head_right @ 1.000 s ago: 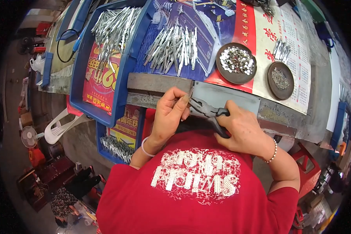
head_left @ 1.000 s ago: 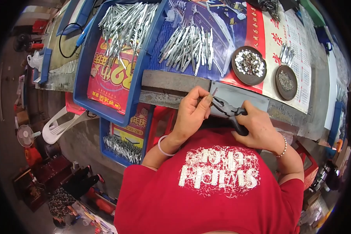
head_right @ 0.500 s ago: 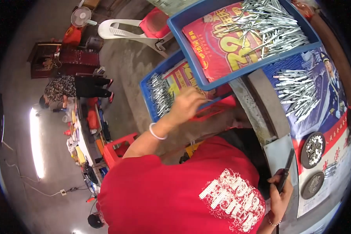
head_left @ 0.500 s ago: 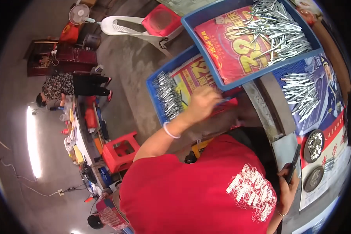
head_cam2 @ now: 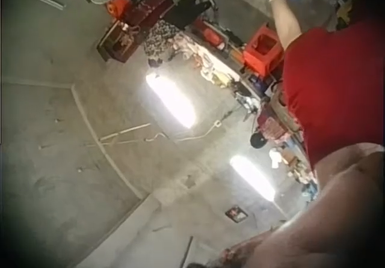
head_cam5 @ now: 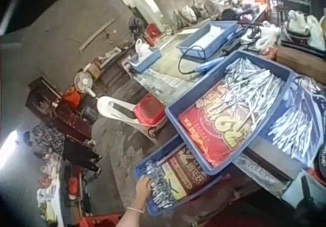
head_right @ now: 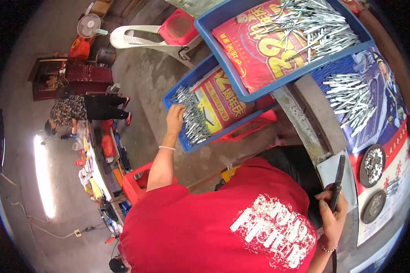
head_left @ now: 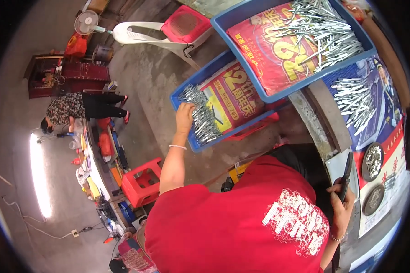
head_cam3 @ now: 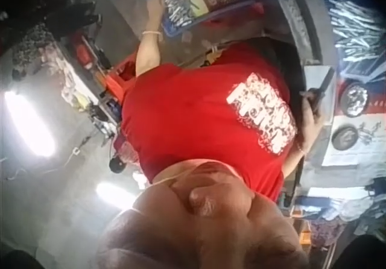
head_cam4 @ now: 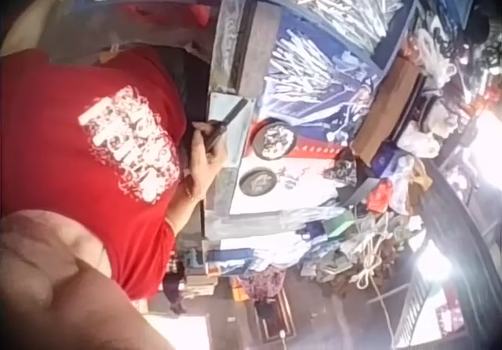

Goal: Using pliers to process or assemble small metal wire components at a workshop table.

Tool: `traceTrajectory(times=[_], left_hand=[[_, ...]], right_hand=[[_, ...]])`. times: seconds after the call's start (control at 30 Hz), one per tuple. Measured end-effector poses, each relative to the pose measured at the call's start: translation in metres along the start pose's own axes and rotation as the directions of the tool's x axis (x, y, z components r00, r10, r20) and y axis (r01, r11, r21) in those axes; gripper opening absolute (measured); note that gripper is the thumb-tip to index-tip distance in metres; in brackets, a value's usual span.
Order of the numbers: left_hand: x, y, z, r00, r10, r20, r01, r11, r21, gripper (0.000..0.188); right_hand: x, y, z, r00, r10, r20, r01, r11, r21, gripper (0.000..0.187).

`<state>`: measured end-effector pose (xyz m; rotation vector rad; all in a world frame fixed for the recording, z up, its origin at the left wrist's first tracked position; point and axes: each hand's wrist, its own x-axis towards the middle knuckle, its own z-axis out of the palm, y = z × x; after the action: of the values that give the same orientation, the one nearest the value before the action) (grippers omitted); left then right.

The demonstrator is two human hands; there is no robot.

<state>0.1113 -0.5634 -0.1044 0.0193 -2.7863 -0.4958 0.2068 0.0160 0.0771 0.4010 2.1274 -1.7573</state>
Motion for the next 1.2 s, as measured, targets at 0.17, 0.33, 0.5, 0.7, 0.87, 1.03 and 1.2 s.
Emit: traceTrajectory(times=[0.17,0.33,0.5,0.7,0.87,1.03,1.2], left_hand=[[-0.005,0.003,-0.003,0.986,-0.080,-0.149,0.082,0.997,0.006,0.011],[-0.005,0.107,-0.007,0.998,-0.062,-0.029,0.053,0.970,-0.239,0.011],[0.001,0.296,-0.011,0.758,0.620,0.203,-0.325,0.628,-0.707,0.013],[0.056,0.459,0.008,0.669,0.739,0.084,-0.314,0.382,-0.869,0.012],[0.117,0.547,0.094,0.674,0.731,0.103,-0.523,0.572,-0.631,0.015],[0.152,0.600,0.134,0.675,0.679,0.290,-0.643,0.734,-0.219,0.028],[0.170,0.618,0.167,0.583,0.592,0.556,-0.640,0.756,-0.134,0.031]], right_hand=[[-0.014,0.008,-0.005,0.993,0.020,-0.117,-0.014,0.998,0.055,0.022],[-0.021,0.036,-0.009,0.970,-0.039,-0.239,0.071,0.989,0.130,0.012],[-0.012,0.048,0.008,0.821,-0.300,-0.487,0.262,0.954,-0.146,0.007],[-0.024,0.064,0.003,0.731,-0.427,-0.532,0.288,0.900,-0.327,0.013],[-0.053,0.083,-0.009,0.673,-0.361,-0.646,0.221,0.931,-0.290,0.014],[-0.068,0.092,-0.017,0.625,-0.322,-0.711,0.186,0.946,-0.265,0.014],[-0.069,0.091,-0.021,0.647,-0.304,-0.699,0.192,0.953,-0.236,0.014]])
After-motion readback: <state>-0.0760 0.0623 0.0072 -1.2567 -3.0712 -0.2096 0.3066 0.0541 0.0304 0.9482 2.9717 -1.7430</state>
